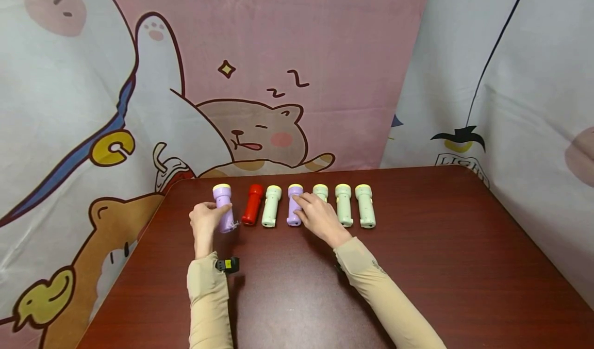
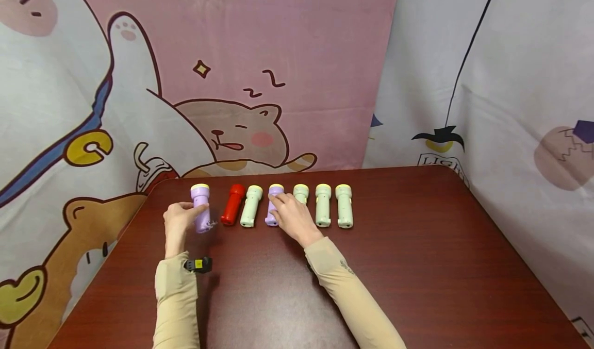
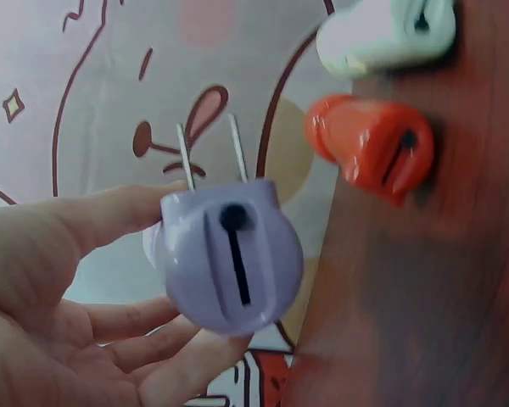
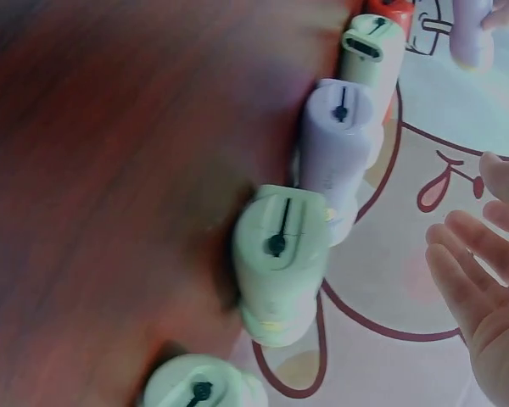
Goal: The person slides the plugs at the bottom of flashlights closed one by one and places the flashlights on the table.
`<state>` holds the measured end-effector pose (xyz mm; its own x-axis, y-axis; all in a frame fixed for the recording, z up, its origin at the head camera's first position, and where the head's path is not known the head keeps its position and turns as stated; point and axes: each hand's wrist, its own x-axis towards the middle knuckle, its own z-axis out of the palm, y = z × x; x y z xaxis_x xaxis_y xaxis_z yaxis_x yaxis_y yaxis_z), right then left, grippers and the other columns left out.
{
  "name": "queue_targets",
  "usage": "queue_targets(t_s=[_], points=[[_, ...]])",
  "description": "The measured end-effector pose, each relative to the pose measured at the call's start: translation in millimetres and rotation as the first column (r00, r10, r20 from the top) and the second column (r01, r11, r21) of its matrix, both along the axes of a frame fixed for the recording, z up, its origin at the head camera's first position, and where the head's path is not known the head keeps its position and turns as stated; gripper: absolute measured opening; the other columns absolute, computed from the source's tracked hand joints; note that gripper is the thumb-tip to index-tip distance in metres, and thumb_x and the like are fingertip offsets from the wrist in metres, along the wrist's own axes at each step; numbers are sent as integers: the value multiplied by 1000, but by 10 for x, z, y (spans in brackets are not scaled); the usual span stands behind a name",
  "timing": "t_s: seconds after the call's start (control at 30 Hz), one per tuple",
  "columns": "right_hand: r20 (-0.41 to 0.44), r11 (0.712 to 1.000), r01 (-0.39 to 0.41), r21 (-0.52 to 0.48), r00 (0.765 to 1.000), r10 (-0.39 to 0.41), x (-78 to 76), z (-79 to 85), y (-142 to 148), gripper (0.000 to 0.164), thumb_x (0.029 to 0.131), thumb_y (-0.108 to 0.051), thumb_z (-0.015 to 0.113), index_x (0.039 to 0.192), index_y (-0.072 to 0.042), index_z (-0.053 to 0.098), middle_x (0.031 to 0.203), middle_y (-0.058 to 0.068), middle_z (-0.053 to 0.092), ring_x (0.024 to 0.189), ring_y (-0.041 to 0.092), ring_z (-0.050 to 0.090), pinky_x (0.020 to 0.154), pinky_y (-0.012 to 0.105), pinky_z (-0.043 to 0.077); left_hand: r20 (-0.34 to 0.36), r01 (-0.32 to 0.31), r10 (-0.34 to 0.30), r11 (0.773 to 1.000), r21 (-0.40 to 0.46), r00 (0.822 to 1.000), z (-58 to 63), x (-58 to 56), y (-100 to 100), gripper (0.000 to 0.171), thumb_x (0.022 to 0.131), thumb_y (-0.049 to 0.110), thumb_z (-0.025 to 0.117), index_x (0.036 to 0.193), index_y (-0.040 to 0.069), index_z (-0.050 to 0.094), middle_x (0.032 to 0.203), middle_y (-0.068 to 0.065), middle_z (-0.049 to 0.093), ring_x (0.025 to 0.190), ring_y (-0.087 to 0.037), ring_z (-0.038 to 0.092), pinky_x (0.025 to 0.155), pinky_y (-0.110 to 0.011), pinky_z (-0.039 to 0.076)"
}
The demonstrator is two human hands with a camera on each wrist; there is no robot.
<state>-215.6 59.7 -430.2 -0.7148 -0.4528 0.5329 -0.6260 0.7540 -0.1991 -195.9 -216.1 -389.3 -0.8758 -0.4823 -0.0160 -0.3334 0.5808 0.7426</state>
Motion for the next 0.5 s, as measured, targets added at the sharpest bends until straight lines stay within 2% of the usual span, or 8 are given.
queue_targets(t_s=[0.13,0.2,0.33,0.5], points=[[-17,1000,-21,-22,1000,21,29,57,-15,38,87,-20,69,123,-7,64,117,8,66,105,26,63,89,40,53,-37,8,-5,997,72,999,-3,-28,97,49,80,36,71,110,-3,67,110,-28,66,93,-40,64,73,-39,52],[-27,999,-34,-29,999,34,44,87,-26,39,87,-20,69,123,-7,63,118,7,66,105,26,63,90,38,52,-58,16,-9,993,121,998,-13,-47,137,49,80,34,72,109,-5,67,107,-28,67,79,-34,68,68,-34,55],[-59,997,-65,-47,996,63,67,133,-51,40,85,-21,71,122,-6,64,117,8,67,102,24,63,87,36,53,-77,29,-13,975,219,997,-39,-89,213,49,80,32,72,110,-6,66,107,-30,66,60,-19,68,67,-35,59],[-85,996,-75,-49,994,71,93,178,-85,42,85,-25,71,123,-9,64,115,6,67,100,21,64,85,34,53,-89,37,-8,943,330,996,-45,-134,326,52,79,33,73,111,-7,65,109,-29,65,55,-8,63,69,-35,59]])
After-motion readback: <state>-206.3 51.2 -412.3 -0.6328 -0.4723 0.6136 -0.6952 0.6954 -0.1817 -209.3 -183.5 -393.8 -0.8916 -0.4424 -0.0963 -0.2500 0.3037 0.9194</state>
